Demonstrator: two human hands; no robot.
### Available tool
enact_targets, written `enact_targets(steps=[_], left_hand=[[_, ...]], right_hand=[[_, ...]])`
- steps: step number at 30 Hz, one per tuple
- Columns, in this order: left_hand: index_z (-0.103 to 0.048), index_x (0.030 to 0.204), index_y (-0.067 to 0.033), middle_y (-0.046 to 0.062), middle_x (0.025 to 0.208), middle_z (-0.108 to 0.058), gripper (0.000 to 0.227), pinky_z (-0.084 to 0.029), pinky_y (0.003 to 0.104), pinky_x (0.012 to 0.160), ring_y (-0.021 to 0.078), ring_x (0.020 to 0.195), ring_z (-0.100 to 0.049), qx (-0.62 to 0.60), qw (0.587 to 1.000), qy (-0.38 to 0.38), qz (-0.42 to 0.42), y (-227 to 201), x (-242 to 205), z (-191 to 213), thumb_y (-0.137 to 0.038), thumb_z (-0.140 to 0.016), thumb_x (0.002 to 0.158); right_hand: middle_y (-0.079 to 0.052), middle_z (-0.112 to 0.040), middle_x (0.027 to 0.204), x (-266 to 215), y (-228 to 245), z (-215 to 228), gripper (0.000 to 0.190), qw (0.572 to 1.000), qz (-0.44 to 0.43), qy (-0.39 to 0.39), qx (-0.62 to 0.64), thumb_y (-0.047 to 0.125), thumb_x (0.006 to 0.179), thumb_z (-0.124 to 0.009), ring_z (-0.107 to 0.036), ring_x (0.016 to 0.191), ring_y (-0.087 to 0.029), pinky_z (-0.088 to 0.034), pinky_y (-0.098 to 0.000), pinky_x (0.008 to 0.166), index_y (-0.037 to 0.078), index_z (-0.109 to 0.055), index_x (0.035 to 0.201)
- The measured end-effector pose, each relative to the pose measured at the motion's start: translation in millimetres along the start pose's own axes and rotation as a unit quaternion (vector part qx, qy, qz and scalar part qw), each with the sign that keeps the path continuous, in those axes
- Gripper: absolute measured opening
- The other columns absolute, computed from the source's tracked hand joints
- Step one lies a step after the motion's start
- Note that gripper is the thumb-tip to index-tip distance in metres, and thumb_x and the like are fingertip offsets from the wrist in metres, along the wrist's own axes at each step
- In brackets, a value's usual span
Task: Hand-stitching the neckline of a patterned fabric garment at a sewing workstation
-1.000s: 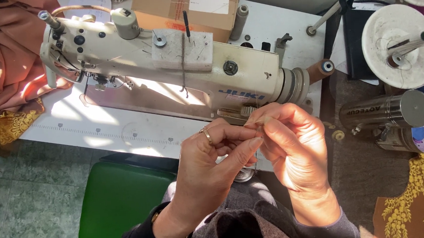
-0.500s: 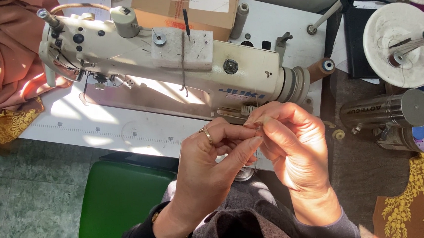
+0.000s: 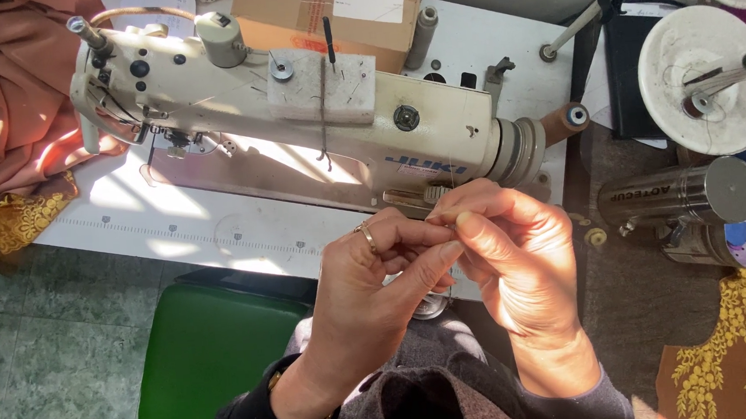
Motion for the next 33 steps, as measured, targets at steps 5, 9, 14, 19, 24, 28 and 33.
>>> enact_targets(steps=[5, 9, 14, 19, 24, 28, 33], left_hand=[[-0.072, 0.087, -0.0027, 0.004, 0.076, -0.058, 0.01, -0.059, 0.024, 0.06, 0.0155, 0.058, -0.064, -0.013, 1.0, 0.003, 0.005, 1, 0, -1, -0.012, -0.071, 0.082], [-0.072, 0.088, -0.004, 0.004, 0.077, -0.059, 0.01, -0.056, 0.023, 0.059, 0.0144, 0.057, -0.062, 0.01, 1.0, 0.01, -0.006, 0, 1, -1, -0.013, -0.07, 0.083], [-0.072, 0.088, -0.005, 0.004, 0.076, -0.059, 0.012, -0.061, 0.024, 0.061, 0.0139, 0.06, -0.064, 0.042, 0.999, 0.016, -0.026, -8, 4, -2, -0.015, -0.069, 0.083], [-0.072, 0.095, -0.0107, 0.0, 0.084, -0.066, 0.014, -0.056, 0.024, 0.067, 0.0103, 0.076, -0.064, 0.152, 0.984, 0.057, -0.077, -26, 17, 6, -0.018, -0.066, 0.086], [-0.065, 0.104, -0.0078, 0.004, 0.098, -0.058, 0.022, -0.057, 0.023, 0.072, 0.0117, 0.078, -0.065, 0.236, 0.947, 0.042, -0.212, -48, 27, 9, -0.016, -0.07, 0.085], [-0.069, 0.105, -0.0108, 0.003, 0.093, -0.055, 0.02, -0.057, 0.022, 0.071, 0.0122, 0.08, -0.06, 0.252, 0.942, 0.066, -0.211, -47, 33, 2, -0.021, -0.067, 0.087], [-0.069, 0.091, -0.0068, 0.004, 0.084, -0.055, 0.008, -0.052, 0.025, 0.064, 0.0153, 0.077, -0.058, 0.259, 0.928, 0.048, -0.262, -44, 34, -1, -0.013, -0.064, 0.09]], right_hand=[[-0.018, -0.063, 0.092, -1, 1, -1, 0.023, 1.0, -0.024, 0.002, -0.005, 0.016, 0.084, -0.071, -0.06, 0.073, -0.024, -0.051, -0.0278, 0.053, -0.003, -0.066, 0.095], [-0.019, -0.064, 0.092, 0, 8, -10, 0.032, 0.999, -0.051, 0.002, -0.004, 0.017, 0.079, -0.073, -0.058, 0.064, -0.023, -0.05, -0.0285, 0.052, -0.006, -0.062, 0.098], [-0.02, -0.064, 0.095, 2, 10, -8, 0.017, 0.999, -0.049, -0.007, -0.002, 0.013, 0.081, -0.071, -0.058, 0.067, -0.02, -0.049, -0.0274, 0.053, 0.001, -0.059, 0.086], [-0.018, -0.066, 0.092, 10, 18, -1, 0.016, 0.996, -0.02, -0.033, -0.085, 0.013, 0.078, -0.072, -0.042, 0.055, -0.006, -0.033, -0.0166, 0.049, 0.003, -0.059, 0.078], [-0.014, -0.062, 0.1, 15, 34, -6, 0.01, 0.968, 0.045, -0.019, -0.247, 0.008, 0.083, -0.069, -0.055, 0.073, -0.009, -0.044, -0.018, 0.058, 0.003, -0.061, 0.079], [-0.015, -0.061, 0.101, 17, 32, -4, 0.009, 0.97, 0.053, -0.003, -0.237, 0.007, 0.083, -0.067, -0.055, 0.073, -0.01, -0.044, -0.0185, 0.057, 0.001, -0.061, 0.08], [-0.014, -0.062, 0.098, 19, 32, -4, 0.008, 0.966, 0.056, -0.009, -0.251, 0.005, 0.084, -0.067, -0.061, 0.091, -0.015, -0.048, -0.0216, 0.077, 0.005, -0.06, 0.081]])
Point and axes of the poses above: each hand's wrist, its own x-axis towards the middle knuckle, its own z-axis out of the back of the hand, y = z × x, the point moved 4 cm from there along x, towards the middle knuckle
